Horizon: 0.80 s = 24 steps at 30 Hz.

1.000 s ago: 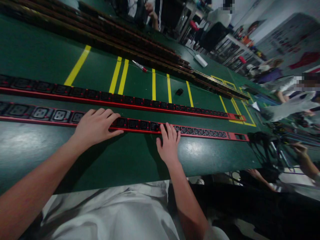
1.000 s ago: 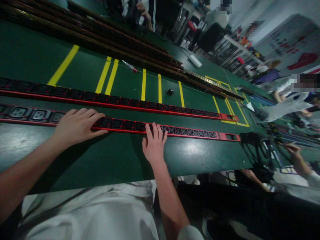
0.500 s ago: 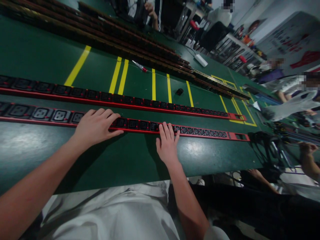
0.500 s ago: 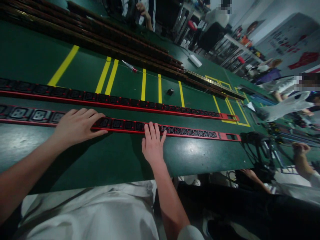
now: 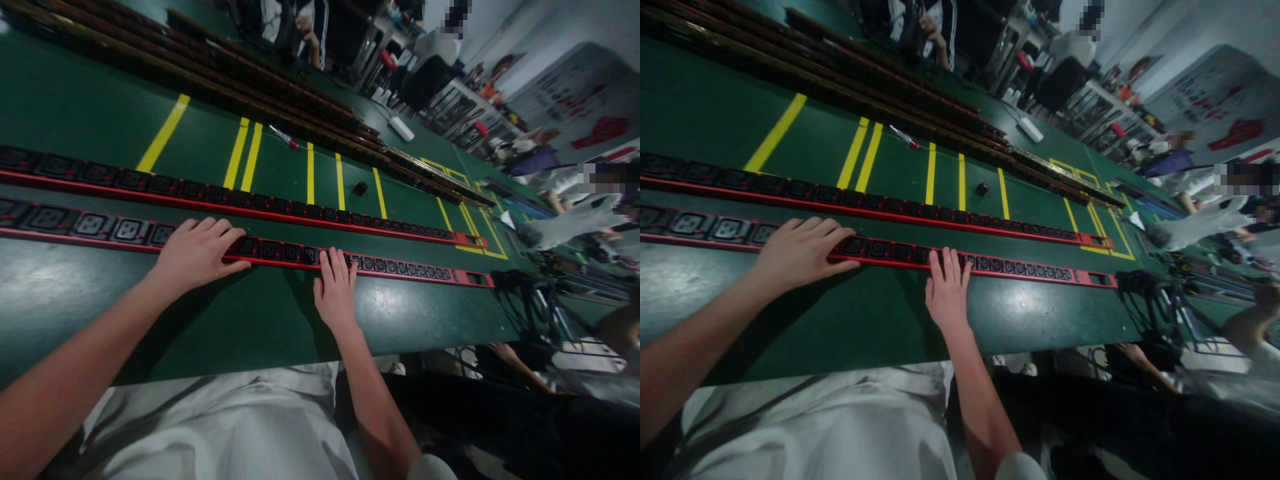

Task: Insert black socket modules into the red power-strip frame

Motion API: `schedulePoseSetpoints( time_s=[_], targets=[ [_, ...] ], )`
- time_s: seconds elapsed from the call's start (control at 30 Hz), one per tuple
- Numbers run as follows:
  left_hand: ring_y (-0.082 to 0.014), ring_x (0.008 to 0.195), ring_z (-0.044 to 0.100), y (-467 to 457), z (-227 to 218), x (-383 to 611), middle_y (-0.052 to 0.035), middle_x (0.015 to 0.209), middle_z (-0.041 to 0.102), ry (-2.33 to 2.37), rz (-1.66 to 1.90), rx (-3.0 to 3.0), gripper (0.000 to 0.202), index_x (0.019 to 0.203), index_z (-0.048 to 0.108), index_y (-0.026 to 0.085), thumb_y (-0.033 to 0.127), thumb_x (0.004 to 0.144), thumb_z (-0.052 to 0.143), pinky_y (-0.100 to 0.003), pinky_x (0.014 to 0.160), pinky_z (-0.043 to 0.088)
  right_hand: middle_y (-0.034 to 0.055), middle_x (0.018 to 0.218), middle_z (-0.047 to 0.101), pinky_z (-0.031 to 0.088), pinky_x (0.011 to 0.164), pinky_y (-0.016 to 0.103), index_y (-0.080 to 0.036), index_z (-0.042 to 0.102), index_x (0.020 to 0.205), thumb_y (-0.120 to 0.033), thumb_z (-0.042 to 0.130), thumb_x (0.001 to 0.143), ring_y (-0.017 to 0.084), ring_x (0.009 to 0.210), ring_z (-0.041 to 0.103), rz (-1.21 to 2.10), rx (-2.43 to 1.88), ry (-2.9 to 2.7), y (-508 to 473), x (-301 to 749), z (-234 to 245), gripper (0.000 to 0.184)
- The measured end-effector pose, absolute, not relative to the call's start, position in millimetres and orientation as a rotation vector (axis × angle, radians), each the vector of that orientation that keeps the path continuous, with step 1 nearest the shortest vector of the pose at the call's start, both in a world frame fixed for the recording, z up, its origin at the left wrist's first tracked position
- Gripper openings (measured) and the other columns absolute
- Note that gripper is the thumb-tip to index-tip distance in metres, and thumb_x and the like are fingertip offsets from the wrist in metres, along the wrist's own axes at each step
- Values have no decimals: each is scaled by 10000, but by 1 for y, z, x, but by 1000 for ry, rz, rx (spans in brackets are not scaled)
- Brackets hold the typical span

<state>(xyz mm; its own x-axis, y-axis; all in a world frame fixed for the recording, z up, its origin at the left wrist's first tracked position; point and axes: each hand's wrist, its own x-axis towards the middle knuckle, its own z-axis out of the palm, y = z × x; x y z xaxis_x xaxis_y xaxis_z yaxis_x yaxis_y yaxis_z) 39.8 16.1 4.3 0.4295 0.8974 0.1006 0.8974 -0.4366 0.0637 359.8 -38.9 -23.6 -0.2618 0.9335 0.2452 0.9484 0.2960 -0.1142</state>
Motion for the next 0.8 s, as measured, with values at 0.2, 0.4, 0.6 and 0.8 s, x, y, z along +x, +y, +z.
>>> schedulePoseSetpoints(
  time_s=[0.2,0.4,0.6,0.8],
  targets=[
    [-368,1143,604,16,3,39,-163,1222,682,1645,259,2601,628,1372,639,182,640,954,539,-475,933,423,158,1701,368,160,1300,639,-204,305,1672,-191,440,1035,280,1616,262,-85,-1686,-2291,-39,363,-27,651],
    [-368,1137,605,15,3,39,-154,1214,682,1657,289,2561,613,1365,651,196,630,947,540,-475,942,424,130,1720,339,164,1301,626,-260,407,1629,-188,477,1023,277,1622,244,-88,-1686,-2314,-39,365,-27,614],
    [-367,1148,599,16,3,39,-154,1228,677,1660,301,2523,625,1367,657,219,655,939,524,-477,958,420,126,1722,334,163,1301,626,-265,448,1606,-175,496,1008,284,1619,246,-66,-1692,-2314,-39,363,-24,607],
    [-350,1110,605,12,13,41,-164,1246,680,1683,140,2645,631,1347,619,170,666,1003,432,-466,898,419,129,1716,342,167,1300,628,-259,450,1601,-166,491,1002,278,1616,250,-28,-1716,-2306,-39,360,-21,607]
  ],
)
